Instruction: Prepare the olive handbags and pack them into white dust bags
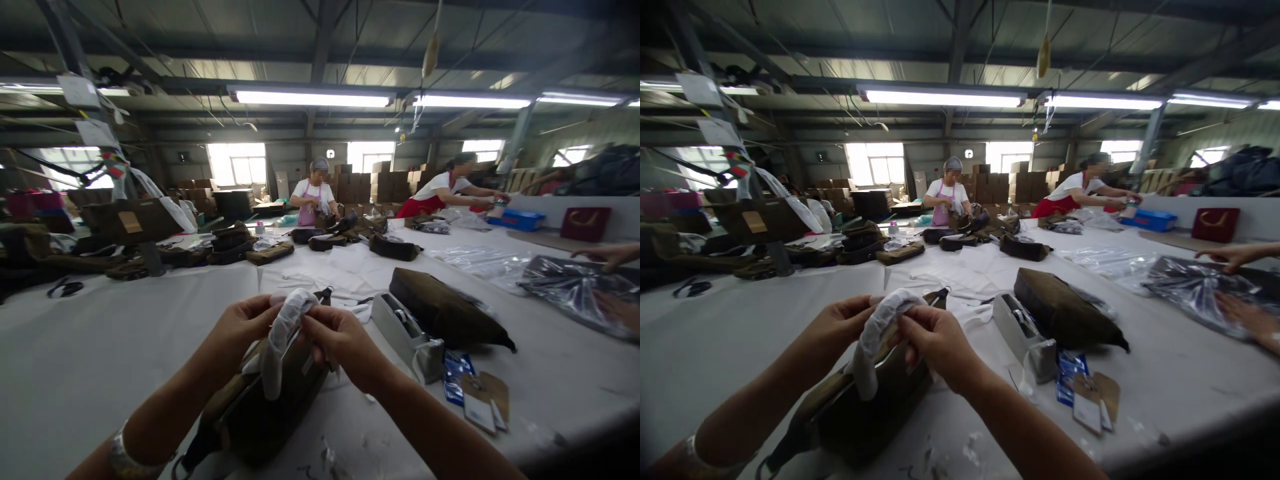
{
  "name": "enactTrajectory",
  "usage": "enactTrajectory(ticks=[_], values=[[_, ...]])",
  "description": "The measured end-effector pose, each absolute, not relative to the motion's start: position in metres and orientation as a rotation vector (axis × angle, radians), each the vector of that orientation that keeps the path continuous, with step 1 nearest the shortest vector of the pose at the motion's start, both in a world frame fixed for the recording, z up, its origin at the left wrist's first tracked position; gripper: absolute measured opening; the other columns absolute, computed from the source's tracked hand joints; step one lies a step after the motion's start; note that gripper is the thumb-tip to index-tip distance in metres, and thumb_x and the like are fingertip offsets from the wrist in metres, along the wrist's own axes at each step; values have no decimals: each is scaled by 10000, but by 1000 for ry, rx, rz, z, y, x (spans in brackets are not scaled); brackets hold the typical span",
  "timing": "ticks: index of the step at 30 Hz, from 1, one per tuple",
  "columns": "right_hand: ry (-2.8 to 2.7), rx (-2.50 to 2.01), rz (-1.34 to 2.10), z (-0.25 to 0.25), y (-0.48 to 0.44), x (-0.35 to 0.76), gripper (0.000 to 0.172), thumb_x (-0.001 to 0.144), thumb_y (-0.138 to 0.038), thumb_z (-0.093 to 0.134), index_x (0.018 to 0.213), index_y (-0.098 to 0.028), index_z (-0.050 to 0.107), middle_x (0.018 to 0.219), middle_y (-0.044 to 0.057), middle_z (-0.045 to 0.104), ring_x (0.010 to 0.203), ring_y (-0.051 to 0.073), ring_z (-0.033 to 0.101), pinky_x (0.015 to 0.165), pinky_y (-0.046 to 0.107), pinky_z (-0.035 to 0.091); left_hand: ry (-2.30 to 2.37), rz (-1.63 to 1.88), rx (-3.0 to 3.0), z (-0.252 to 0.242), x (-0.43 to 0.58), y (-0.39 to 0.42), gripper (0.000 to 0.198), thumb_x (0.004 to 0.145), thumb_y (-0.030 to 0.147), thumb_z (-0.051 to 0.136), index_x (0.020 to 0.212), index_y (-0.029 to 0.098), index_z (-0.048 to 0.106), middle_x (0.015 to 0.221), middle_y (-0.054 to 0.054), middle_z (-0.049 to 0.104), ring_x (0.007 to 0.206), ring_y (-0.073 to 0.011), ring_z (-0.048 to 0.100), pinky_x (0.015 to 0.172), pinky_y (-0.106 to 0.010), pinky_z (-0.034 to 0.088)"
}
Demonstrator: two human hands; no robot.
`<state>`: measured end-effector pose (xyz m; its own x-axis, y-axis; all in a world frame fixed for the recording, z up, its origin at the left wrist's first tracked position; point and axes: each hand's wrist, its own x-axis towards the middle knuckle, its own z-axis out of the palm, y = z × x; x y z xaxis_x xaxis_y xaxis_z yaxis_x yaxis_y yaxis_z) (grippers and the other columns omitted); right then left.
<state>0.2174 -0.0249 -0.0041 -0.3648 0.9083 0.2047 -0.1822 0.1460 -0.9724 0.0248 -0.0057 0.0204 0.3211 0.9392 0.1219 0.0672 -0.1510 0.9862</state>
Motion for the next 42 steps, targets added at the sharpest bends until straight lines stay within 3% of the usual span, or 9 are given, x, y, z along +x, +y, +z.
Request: enactTrajectory(ticks=[6,10,13,17,19,23,31,37,42], values=[[-1366,-783,1214,-2,-36,238,232,858,-383,710,949,-201,599,781,-1,733,530,109,648,482,197,494,1083,1197,1680,39,28,-4,291,763,431,798,910,180,787,826,-40,773,766,-190,673,717,-266,542],[-1278,-584,1517,8,-38,245,266,820,-267,751,1072,-208,691,1042,45,743,873,137,707,755,228,556,1028,1269,1684,47,31,-1,293,787,417,781,934,164,762,806,-44,775,735,-178,698,693,-267,576],[-1448,-630,1300,14,-37,241,241,794,-227,773,1031,-239,732,987,23,719,950,148,668,796,228,534,989,1309,1661,50,34,-3,287,792,386,784,947,147,750,806,-48,781,720,-167,713,665,-251,591],[-1605,-713,805,18,-37,230,97,813,-292,762,801,-197,744,1038,49,643,875,148,603,690,225,503,967,1360,1666,56,37,-10,283,777,353,802,947,133,751,807,-54,790,719,-156,723,633,-215,596],[-1551,-732,804,18,-35,225,164,851,-353,727,835,-191,743,1032,54,662,699,101,559,580,212,462,954,1390,1666,59,38,-13,286,770,347,808,947,129,753,807,-53,794,711,-153,729,631,-210,603],[-1471,-795,960,23,-30,220,257,865,-429,705,884,-175,738,718,9,675,481,57,447,445,190,347,922,1443,1700,62,40,-17,262,765,326,810,931,130,762,813,-43,795,657,-146,730,625,-218,620],[-1511,-821,1067,35,-25,218,337,851,-472,698,765,-149,742,635,5,660,461,56,442,438,188,322,917,1638,2180,56,37,-23,125,818,198,755,937,170,781,868,-21,805,724,-145,760,663,-171,614],[-1518,-654,1089,31,-26,216,297,849,-442,708,763,-160,736,659,-10,652,500,61,476,488,188,372,761,1591,2597,56,32,-35,181,897,141,668,1046,170,767,1076,-61,788,977,-171,753,891,-191,578],[-1576,-813,695,25,-28,212,222,884,-409,682,886,-198,751,680,-12,678,523,89,533,523,211,436,966,1482,2228,66,33,-35,193,894,291,691,1050,195,753,944,-36,806,806,-173,773,727,-210,615]])
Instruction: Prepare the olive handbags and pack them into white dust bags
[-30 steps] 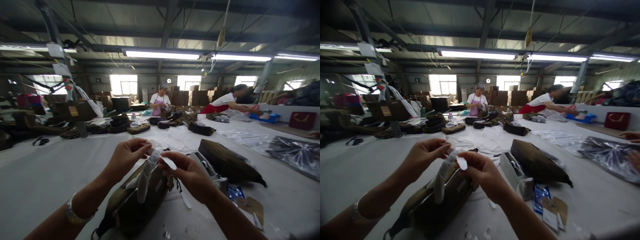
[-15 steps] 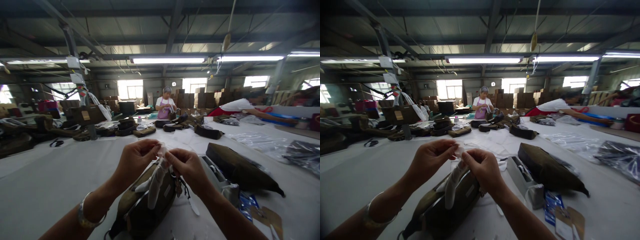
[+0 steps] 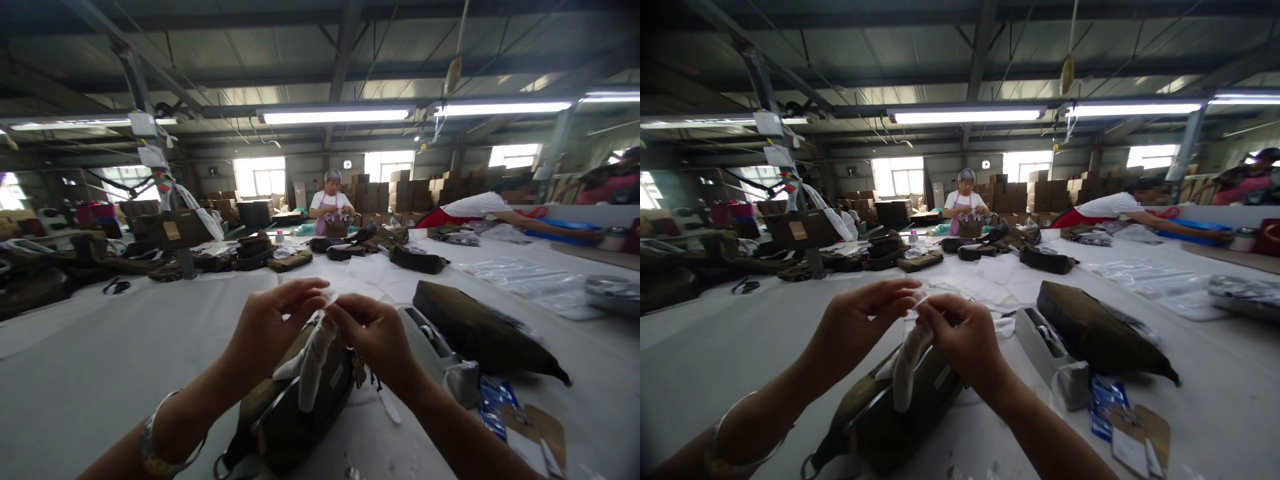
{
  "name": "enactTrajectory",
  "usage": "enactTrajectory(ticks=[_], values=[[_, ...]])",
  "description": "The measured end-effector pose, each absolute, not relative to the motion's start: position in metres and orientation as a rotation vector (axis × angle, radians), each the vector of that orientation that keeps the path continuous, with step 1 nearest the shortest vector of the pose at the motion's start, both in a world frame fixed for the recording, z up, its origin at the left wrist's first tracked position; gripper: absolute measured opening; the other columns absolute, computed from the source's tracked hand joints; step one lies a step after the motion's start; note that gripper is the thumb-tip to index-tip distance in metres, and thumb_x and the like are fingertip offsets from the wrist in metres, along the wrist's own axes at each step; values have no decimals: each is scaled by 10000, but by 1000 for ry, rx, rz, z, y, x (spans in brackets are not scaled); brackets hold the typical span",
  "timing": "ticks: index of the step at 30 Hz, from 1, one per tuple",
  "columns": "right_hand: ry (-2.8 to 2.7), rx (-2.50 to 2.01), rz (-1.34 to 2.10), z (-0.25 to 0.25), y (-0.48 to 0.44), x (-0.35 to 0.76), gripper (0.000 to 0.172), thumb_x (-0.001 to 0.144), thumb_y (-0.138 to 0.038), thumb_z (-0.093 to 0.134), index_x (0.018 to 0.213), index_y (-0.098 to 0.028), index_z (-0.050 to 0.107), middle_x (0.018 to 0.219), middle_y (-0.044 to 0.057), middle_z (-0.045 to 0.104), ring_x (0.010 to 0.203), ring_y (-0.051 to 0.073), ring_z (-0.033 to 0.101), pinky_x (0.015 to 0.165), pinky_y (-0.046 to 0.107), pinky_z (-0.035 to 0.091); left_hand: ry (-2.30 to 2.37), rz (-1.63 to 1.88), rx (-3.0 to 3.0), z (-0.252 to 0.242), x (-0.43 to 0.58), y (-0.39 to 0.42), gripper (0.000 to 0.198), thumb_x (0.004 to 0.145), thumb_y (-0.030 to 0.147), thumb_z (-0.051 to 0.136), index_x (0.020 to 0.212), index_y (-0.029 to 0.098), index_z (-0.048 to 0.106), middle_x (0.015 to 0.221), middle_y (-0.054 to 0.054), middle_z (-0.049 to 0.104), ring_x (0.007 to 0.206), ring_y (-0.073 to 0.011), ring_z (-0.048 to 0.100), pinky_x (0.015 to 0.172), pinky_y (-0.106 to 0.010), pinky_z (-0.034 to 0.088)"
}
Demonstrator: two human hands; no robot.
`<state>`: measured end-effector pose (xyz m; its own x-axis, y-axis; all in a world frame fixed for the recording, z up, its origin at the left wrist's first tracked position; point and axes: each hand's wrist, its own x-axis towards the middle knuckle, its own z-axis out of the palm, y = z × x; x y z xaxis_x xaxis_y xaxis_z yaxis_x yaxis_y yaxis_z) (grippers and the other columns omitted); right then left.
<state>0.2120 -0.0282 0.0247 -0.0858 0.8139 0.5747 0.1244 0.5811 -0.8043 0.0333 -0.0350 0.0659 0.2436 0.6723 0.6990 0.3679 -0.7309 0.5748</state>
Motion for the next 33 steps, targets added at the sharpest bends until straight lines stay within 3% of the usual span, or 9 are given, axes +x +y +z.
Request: enactTrajectory(ticks=[5,7,12,15,19,22,25,30,33], values=[[-1642,-751,45,30,-27,220,197,878,-343,714,1040,-234,684,991,31,700,673,119,620,616,243,505,932,1365,1956,74,41,-36,355,823,332,757,1144,188,706,927,-50,802,862,-232,772,817,-324,635],[-1756,-608,-102,33,-25,225,123,920,-259,657,1033,-248,705,985,39,711,759,139,644,673,253,526,898,1349,1905,75,42,-37,373,809,317,772,1150,184,702,917,-56,802,858,-234,771,812,-329,635],[-2067,-488,-382,21,-18,234,240,956,-144,566,1085,-253,736,1008,43,765,859,179,654,762,304,534,838,1549,1661,75,34,-27,403,747,292,837,1108,187,694,860,-45,800,804,-206,764,749,-281,615],[-2121,-482,-302,0,-17,236,271,955,-144,571,1157,-251,715,1069,50,765,870,190,671,763,318,543,884,1622,1634,66,29,-21,421,806,356,785,1170,188,654,917,-59,789,886,-210,747,745,-268,593],[-1888,-557,-20,-28,-18,248,309,944,-129,582,1201,-263,690,1154,58,739,967,184,703,837,307,567,1087,1387,1980,38,34,-31,539,900,480,628,1366,218,559,1316,-122,658,1176,-264,640,900,-325,547],[-1576,-846,97,-50,-14,269,204,952,-194,580,1091,-240,721,1079,60,741,804,164,709,756,299,582,1247,1054,2173,22,39,-39,670,885,465,647,1483,241,444,980,-58,763,861,-226,723,796,-303,547],[-1514,-1174,202,-75,-8,298,193,946,-290,576,1039,-217,728,1011,59,750,753,172,706,739,311,577,1288,1078,2206,21,40,-31,569,925,429,597,1452,243,491,702,19,708,610,-170,670,658,-245,517],[-1557,-1425,277,-117,-26,336,247,916,-350,568,976,-195,752,977,89,775,793,230,733,739,346,592,1200,1386,2452,28,31,2,460,911,326,583,1362,234,586,1210,-65,714,1024,-226,691,911,-264,511],[-1558,-1506,297,-137,-51,350,240,896,-356,582,938,-205,764,953,88,783,800,249,741,737,355,601,1052,1294,2616,20,23,20,427,891,237,523,1305,233,625,1288,-72,683,1143,-257,648,989,-323,498]])
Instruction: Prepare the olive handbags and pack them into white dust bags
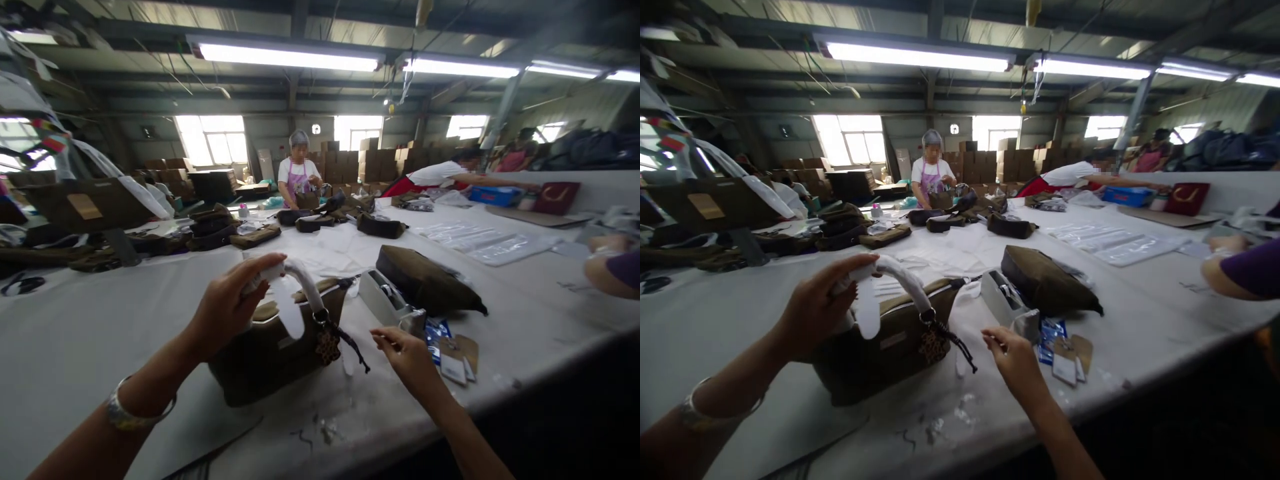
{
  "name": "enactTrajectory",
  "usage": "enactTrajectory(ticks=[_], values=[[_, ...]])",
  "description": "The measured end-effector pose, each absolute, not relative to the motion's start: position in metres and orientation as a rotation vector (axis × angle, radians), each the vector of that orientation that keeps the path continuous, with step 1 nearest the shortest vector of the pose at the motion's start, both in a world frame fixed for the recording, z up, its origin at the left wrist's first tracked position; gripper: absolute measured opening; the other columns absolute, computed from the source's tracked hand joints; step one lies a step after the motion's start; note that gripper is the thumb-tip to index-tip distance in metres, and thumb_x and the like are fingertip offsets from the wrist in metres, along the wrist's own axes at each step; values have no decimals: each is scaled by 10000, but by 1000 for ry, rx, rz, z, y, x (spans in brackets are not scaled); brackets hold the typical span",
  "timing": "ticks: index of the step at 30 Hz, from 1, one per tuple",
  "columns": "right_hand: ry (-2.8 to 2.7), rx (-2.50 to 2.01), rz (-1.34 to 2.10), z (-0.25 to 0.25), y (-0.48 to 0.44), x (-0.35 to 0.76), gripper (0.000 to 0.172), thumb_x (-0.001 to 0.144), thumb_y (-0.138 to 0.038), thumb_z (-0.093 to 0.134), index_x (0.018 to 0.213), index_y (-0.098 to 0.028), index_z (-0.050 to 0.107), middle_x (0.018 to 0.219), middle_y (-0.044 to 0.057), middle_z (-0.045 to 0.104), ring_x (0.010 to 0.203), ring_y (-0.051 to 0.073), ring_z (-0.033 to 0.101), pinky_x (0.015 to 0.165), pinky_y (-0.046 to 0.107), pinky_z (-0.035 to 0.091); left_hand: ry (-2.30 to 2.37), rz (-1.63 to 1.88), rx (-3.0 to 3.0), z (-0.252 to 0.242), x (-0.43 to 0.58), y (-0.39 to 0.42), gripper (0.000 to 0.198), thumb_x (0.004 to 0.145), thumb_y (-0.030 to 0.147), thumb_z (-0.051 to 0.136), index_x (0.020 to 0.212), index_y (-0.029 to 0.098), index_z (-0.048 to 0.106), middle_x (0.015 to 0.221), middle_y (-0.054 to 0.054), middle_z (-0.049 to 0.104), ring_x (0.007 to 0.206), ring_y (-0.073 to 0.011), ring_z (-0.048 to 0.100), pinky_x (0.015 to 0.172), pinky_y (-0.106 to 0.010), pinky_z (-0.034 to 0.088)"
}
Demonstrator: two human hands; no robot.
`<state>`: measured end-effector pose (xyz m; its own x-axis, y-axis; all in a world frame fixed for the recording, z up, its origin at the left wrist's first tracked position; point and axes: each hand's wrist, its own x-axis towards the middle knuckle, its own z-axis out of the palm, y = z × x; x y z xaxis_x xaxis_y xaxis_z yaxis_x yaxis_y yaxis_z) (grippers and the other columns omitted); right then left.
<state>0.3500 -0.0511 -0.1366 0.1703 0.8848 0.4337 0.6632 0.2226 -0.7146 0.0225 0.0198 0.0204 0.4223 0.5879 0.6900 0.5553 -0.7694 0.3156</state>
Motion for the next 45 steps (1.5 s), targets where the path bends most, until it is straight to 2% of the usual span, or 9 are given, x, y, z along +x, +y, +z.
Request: enactTrajectory(ticks=[4,8,11,15,21,30,37,42,45], values=[[-1562,-1659,199,-162,-79,369,237,901,-321,557,955,-214,761,992,97,780,909,288,741,826,408,597,1197,1225,2611,2,13,34,481,886,179,444,1343,229,584,1309,-86,663,1155,-277,642,983,-401,520],[-1694,-1780,56,-185,-93,384,275,888,-249,563,1098,-218,738,1117,103,745,1017,289,714,902,422,580,1468,1431,2649,-15,9,32,563,917,233,514,1475,210,438,1437,-136,553,1291,-348,539,1063,-502,460],[-1832,-1806,18,-191,-97,385,333,859,-198,588,1154,-278,721,1196,79,704,1021,251,708,859,366,589,1374,1664,2719,-29,10,17,629,917,227,600,1508,236,385,1543,-132,434,1414,-352,403,1166,-520,347],[-2006,-1799,-9,-189,-95,377,277,892,-187,546,1025,-314,753,1217,55,685,916,205,723,738,303,586,1095,1762,2878,-59,10,-15,726,818,51,689,1456,312,465,1471,-80,540,1328,-319,517,1114,-476,436],[-2103,-1739,-78,-186,-91,375,325,913,-156,488,986,-302,769,1213,49,718,1007,238,722,810,340,597,726,1322,2713,-105,12,-48,647,850,-30,569,1402,303,514,1277,-83,687,1147,-226,666,948,-343,583],[-2149,-1793,-226,-189,-89,369,275,933,-159,481,934,-252,739,1295,35,688,1074,284,706,825,412,612,706,966,2274,-117,46,-60,380,939,85,493,1233,268,649,1226,-69,713,1142,-203,678,997,-324,564],[-1946,-1594,-156,-174,-92,340,218,968,-257,526,1099,-235,698,1152,72,744,973,251,726,850,377,583,1079,1192,2276,-111,59,-46,195,961,207,547,1124,245,646,1117,-76,701,1052,-215,683,928,-328,569],[-1734,-1499,147,-150,-78,275,452,884,-366,679,1282,-207,535,1038,41,749,611,160,663,670,314,568,1392,1129,2410,-102,71,-30,469,877,273,684,1320,276,533,1227,-72,655,1088,-271,647,890,-407,573],[-1691,-1486,203,-138,-70,259,318,910,-302,625,1212,-217,577,950,26,749,667,176,680,696,318,560,1398,965,2372,-86,69,-23,530,842,233,709,1340,267,530,1056,-48,705,978,-261,675,844,-402,570]])
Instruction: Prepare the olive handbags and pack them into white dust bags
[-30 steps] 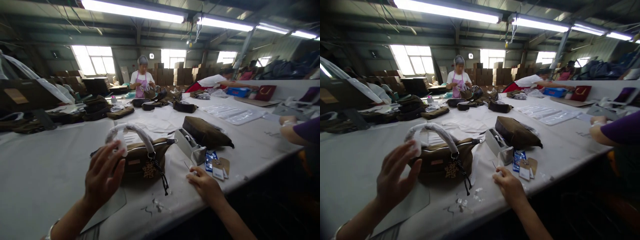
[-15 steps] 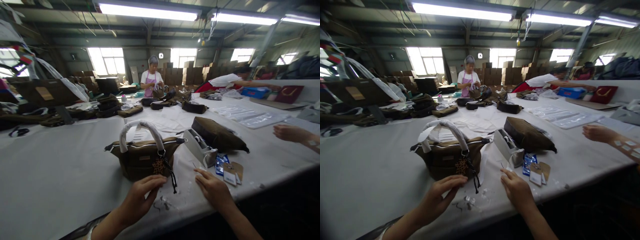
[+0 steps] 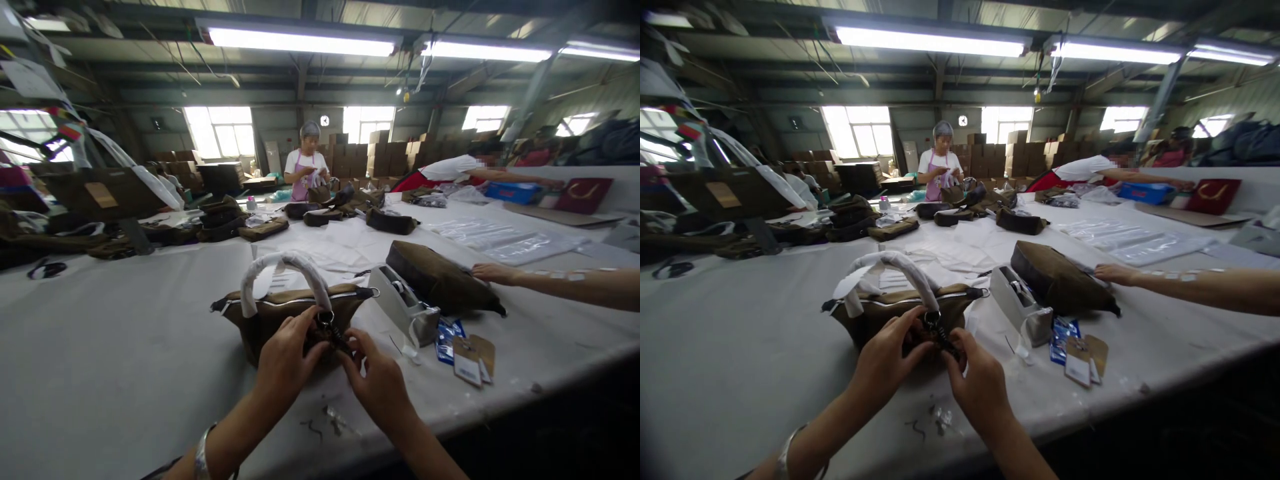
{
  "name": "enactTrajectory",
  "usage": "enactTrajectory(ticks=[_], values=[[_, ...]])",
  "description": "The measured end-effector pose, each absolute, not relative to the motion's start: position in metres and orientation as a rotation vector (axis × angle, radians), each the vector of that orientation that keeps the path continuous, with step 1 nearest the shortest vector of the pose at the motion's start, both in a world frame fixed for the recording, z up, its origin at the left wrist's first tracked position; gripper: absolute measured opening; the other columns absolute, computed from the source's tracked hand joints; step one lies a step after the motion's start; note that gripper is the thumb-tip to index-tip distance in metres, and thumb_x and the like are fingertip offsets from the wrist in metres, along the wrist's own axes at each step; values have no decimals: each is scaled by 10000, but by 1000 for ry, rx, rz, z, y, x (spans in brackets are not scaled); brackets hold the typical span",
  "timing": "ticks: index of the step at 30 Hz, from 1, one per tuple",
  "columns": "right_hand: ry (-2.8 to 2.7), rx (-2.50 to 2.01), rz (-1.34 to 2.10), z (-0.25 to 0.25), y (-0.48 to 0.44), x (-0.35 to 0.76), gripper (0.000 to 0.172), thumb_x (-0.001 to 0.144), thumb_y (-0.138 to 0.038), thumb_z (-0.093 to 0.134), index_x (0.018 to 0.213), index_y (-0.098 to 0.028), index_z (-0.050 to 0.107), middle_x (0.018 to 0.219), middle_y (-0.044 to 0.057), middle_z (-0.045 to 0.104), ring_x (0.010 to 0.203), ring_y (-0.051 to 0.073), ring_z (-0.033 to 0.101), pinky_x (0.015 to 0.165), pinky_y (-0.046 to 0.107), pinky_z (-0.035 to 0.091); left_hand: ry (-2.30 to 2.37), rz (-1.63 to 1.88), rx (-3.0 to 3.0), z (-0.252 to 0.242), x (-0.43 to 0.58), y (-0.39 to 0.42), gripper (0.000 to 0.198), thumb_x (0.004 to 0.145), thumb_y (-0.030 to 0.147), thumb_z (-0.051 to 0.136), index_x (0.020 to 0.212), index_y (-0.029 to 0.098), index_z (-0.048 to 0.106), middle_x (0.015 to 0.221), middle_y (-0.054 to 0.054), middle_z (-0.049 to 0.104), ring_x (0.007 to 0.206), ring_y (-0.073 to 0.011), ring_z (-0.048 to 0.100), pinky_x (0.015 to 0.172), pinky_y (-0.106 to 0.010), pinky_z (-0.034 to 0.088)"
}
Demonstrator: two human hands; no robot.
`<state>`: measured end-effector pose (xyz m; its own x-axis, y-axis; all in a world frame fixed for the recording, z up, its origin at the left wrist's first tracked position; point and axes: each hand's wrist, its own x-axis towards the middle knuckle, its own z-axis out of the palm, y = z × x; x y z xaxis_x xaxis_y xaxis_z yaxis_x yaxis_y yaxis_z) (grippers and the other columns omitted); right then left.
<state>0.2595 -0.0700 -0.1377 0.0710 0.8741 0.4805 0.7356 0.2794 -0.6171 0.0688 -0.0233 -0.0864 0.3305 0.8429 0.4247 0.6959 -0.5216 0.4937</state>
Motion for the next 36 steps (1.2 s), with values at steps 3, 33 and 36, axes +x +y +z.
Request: enactTrajectory(ticks=[3,33,36], values=[[-1764,-1453,98,-119,-66,270,202,934,-300,590,1111,-244,671,1054,48,739,918,233,697,840,374,547,1279,863,2207,-66,56,-11,383,864,245,674,1243,237,613,1018,-39,729,923,-231,694,854,-374,561],[-1473,-1193,814,-68,6,247,270,886,-433,638,875,-178,728,622,-8,664,415,97,554,423,198,424,720,1150,2137,-56,56,51,396,921,178,598,1310,230,651,1336,-69,670,1267,-259,594,1108,-382,439],[-1089,-1177,938,-90,-7,240,364,848,-518,676,809,-158,707,423,-40,540,366,99,487,396,193,382,650,1098,2018,-59,48,49,506,896,180,635,1390,268,570,1464,-48,562,1385,-270,475,1181,-411,348]])
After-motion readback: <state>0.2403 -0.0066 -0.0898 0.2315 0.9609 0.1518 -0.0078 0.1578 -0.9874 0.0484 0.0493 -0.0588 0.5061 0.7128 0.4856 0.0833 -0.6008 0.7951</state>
